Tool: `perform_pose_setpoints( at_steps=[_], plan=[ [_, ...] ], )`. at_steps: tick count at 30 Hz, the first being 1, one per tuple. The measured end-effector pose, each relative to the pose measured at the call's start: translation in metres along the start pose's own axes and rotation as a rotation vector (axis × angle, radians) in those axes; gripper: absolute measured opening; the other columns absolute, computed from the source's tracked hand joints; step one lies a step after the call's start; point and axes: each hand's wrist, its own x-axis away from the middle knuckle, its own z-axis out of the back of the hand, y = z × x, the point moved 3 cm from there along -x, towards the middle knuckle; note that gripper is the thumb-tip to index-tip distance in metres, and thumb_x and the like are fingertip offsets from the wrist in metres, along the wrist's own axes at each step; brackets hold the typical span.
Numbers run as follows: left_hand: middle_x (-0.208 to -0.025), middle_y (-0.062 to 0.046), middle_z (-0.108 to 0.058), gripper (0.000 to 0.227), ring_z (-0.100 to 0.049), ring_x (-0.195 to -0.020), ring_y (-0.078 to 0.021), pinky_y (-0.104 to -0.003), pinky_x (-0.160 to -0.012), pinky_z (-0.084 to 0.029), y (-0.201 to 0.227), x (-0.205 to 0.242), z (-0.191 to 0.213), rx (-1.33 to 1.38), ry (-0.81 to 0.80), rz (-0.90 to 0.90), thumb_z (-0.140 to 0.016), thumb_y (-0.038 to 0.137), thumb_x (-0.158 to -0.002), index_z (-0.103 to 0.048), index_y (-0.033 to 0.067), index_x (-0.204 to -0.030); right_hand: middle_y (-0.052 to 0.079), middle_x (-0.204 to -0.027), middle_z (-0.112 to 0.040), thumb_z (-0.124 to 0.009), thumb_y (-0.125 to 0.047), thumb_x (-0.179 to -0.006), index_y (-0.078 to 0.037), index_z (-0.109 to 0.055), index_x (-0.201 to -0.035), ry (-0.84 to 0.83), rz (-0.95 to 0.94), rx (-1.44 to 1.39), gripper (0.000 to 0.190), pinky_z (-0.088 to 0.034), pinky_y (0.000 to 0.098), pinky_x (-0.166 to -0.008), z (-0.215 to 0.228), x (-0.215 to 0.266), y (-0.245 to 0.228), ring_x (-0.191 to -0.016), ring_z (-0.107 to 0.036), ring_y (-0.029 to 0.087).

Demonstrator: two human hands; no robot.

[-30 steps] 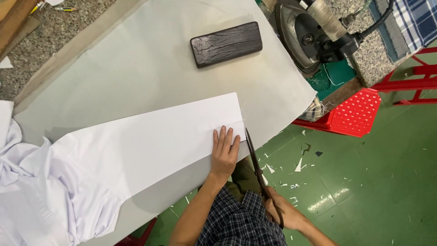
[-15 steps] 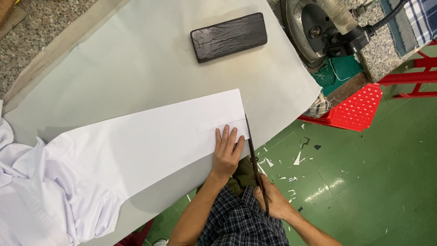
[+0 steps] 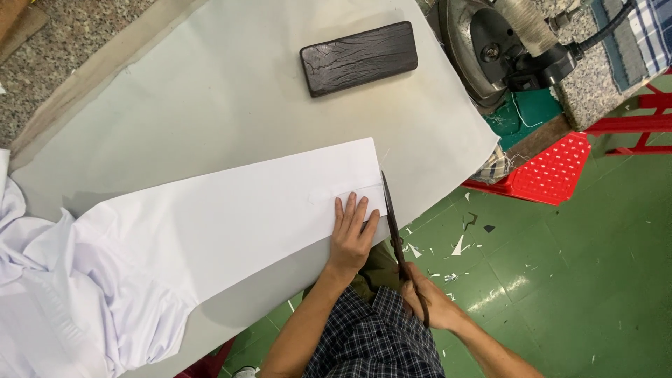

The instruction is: The person irons a white shirt on a table using an iron and a pressing cloth, then moves to a sewing machine to fold and prepare the shirt for sewing. The person uses scissors to trim the fabric and positions the shirt under the sewing machine needle.

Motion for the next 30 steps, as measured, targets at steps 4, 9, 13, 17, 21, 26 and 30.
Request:
perform_pose_setpoints(
  at_steps=[4,9,13,17,21,26,30],
  plan=[
    [-0.125,-0.027,-0.067,0.016,-0.061,-0.124,-0.0487,-0.070,-0.106,-0.048,0.000,0.000,0.003,0.033,-0.004,0.011,-0.083,-0.003,-0.089,-0.074,0.0001,-0.103,-0.002,-0.064,-0.053,-0.037,-0.056,-0.096,-0.009,-0.049,-0.133,0.058,-0.028,-0.013,0.061,-0.046,0.0289,-0.045,0.006,-0.018,-0.010,-0.052,-0.051,0.011],
    [-0.126,-0.028,-0.067,0.015,-0.060,-0.125,-0.0498,-0.070,-0.107,-0.046,-0.001,-0.001,0.003,0.063,-0.004,0.014,-0.082,-0.002,-0.090,-0.075,-0.0011,-0.104,0.000,-0.059,-0.049,-0.035,-0.070,-0.088,-0.010,-0.054,-0.122,0.145,-0.011,0.030,0.072,-0.037,0.0292,-0.045,0.007,-0.020,-0.034,-0.048,-0.044,0.011],
    [-0.126,-0.028,-0.066,0.014,-0.060,-0.125,-0.0504,-0.071,-0.106,-0.046,-0.001,0.001,0.002,0.071,-0.003,0.009,-0.079,-0.002,-0.092,-0.075,-0.0008,-0.105,-0.001,-0.058,-0.052,-0.037,-0.068,-0.089,-0.012,-0.055,-0.118,0.176,0.009,0.069,0.067,-0.043,0.0279,-0.042,0.003,-0.024,-0.027,-0.045,-0.050,0.010],
    [-0.126,-0.028,-0.066,0.015,-0.059,-0.126,-0.0496,-0.071,-0.107,-0.046,-0.001,0.000,0.002,0.081,0.004,0.020,-0.080,-0.003,-0.092,-0.074,-0.0014,-0.105,0.000,-0.062,-0.054,-0.038,-0.070,-0.087,-0.011,-0.058,-0.115,0.188,0.010,0.092,0.068,-0.046,0.0273,-0.039,0.007,-0.025,-0.018,-0.044,-0.054,0.011],
    [-0.125,-0.028,-0.067,0.019,-0.061,-0.124,-0.0496,-0.070,-0.106,-0.047,-0.002,0.000,0.003,0.087,0.018,0.020,-0.084,-0.004,-0.089,-0.074,-0.0010,-0.104,0.000,-0.063,-0.049,-0.034,-0.067,-0.089,-0.010,-0.050,-0.117,0.048,-0.015,0.009,0.065,-0.050,0.0290,-0.046,0.017,-0.024,-0.033,-0.048,-0.052,0.013],
    [-0.126,-0.024,-0.071,0.011,-0.061,-0.128,-0.0429,-0.064,-0.110,-0.045,-0.002,0.004,-0.002,0.115,0.090,0.097,-0.071,0.003,-0.094,-0.078,0.0049,-0.102,0.013,-0.051,-0.063,-0.031,-0.047,-0.104,-0.004,-0.061,-0.108,0.164,0.186,0.061,0.053,-0.050,0.0416,-0.048,0.025,-0.040,-0.041,-0.048,-0.066,0.025],
    [-0.128,-0.024,-0.071,0.012,-0.060,-0.130,-0.0424,-0.063,-0.111,-0.044,-0.002,0.004,-0.001,0.141,0.096,0.109,-0.071,0.003,-0.094,-0.079,0.0050,-0.104,0.022,-0.060,-0.064,-0.035,-0.046,-0.105,-0.002,-0.063,-0.111,0.222,0.192,0.151,0.052,-0.049,0.0488,-0.050,0.022,-0.042,-0.050,-0.056,-0.067,0.037]
  ],
)
